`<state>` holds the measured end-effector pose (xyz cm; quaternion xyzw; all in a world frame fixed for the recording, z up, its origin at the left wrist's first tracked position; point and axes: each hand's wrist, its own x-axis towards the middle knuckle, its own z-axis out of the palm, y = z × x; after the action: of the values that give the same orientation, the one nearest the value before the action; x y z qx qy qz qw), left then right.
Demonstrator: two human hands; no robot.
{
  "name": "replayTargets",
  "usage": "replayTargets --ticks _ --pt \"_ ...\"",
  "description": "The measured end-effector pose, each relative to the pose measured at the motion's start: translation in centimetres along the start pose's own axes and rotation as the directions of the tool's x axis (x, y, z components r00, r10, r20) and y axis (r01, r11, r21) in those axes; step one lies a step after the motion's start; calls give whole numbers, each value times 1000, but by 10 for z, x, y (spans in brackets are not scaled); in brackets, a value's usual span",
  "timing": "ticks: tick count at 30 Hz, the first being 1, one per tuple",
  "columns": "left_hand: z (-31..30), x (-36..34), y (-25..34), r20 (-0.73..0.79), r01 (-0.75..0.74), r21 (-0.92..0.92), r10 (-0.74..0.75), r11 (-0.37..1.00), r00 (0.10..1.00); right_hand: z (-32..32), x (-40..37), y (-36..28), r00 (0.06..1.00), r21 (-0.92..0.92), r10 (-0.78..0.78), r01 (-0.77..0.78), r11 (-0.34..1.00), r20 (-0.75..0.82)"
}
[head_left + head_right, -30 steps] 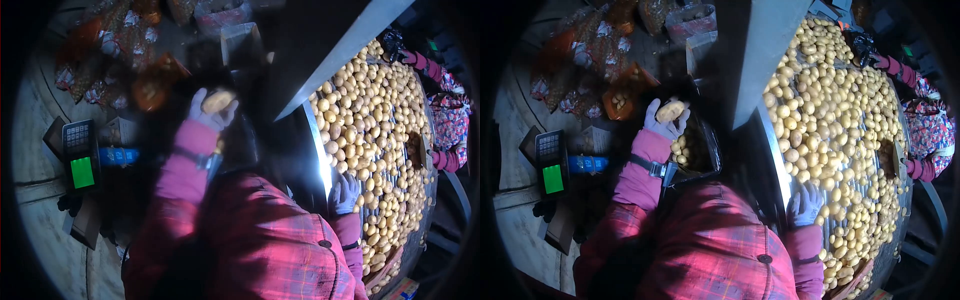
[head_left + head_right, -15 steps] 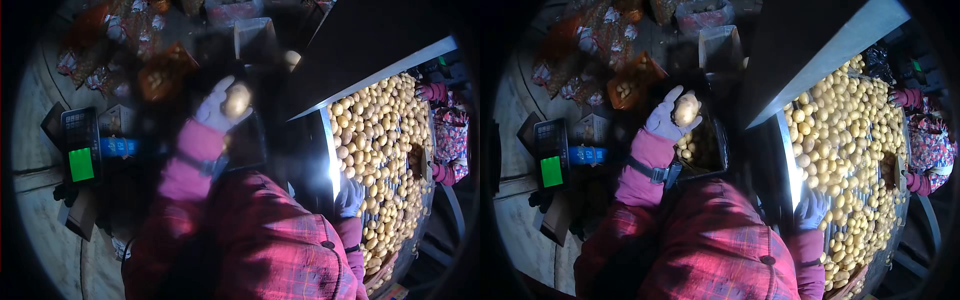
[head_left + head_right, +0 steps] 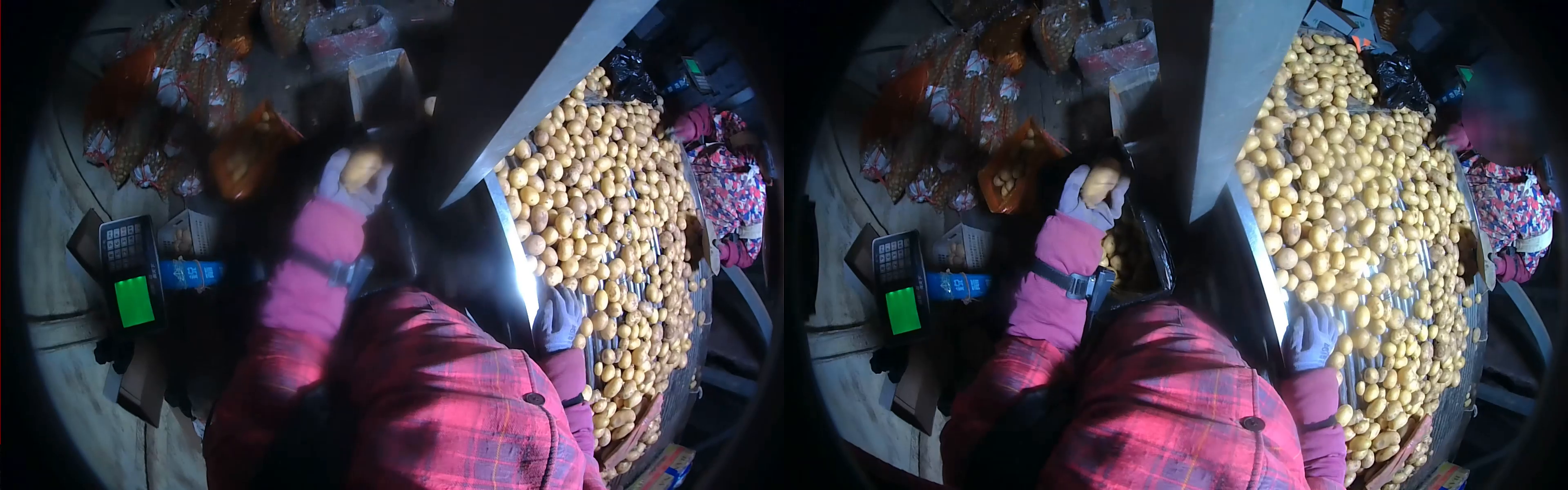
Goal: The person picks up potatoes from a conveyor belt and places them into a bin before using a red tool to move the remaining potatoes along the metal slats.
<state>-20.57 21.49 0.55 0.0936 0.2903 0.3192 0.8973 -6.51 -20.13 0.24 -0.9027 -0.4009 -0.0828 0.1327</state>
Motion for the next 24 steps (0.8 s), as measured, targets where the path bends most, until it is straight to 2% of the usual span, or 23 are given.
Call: replayTargets --ticks 2,3,4,5,6,8,9,10,12,13,15,16,18,19,20,21,22,23,24 --pt "-4 0 4 123 183 -42 -177 982 977 1 -1 2 1000 15 17 -17 1000 18" --pt "-5 -1 6 118 183 -40 -178 982 977 0 -1 1 1000 20 26 -26 999 17" --pt "-7 -1 7 262 417 -159 -369 895 892 -1 -1 1 999 24 35 -35 999 18" --pt "-10 -2 8 423 629 -238 -504 740 753 -2 -2 1 999 25 32 -33 999 25" --pt "-15 -3 8 419 624 -245 -499 742 759 -2 -1 1 999 22 25 -26 999 31" --pt "-29 -5 6 548 495 108 -467 862 694 -2 2 1 999 23 6 -7 1000 43" --pt "-28 -20 3 338 414 46 -404 909 850 -2 2 1 999 27 2 -3 1000 41" --pt "-22 -31 4 336 405 37 -393 913 856 -3 3 1 999 31 -4 3 1000 38" --pt "-12 -47 10 205 450 -78 -427 890 881 1 3 3 998 26 -54 54 998 16" --pt "-18 -46 9 203 444 -85 -421 892 884 1 2 5 998 25 -58 57 998 22" --pt "-32 -39 3 497 405 -62 -323 912 805 1 2 7 998 21 -59 58 998 27" --pt "-36 -37 4 497 407 -61 -325 912 804 3 2 8 998 27 -66 65 997 19" --pt "-39 -30 9 372 392 72 -389 917 843 4 2 8 998 26 -58 58 998 5" --pt "-25 -13 14 127 384 14 -383 923 915 4 3 6 997 32 -73 74 997 -25" --pt "-10 3 15 -127 375 -31 -375 927 918 3 1 4 996 30 -75 77 997 -54" --pt "10 25 20 -47 295 262 -294 919 955 2 1 1 997 55 -43 47 997 -62" --pt "21 42 22 284 -104 756 -180 646 942 -3 1 -2 1000 77 -12 14 997 -18" --pt "34 57 21 609 -627 766 -151 -143 779 -2 -2 -2 1000 98 19 -16 995 -25" --pt "50 61 19 721 -710 490 -223 -505 656 -3 -2 -1 999 50 -2 4 999 -40"
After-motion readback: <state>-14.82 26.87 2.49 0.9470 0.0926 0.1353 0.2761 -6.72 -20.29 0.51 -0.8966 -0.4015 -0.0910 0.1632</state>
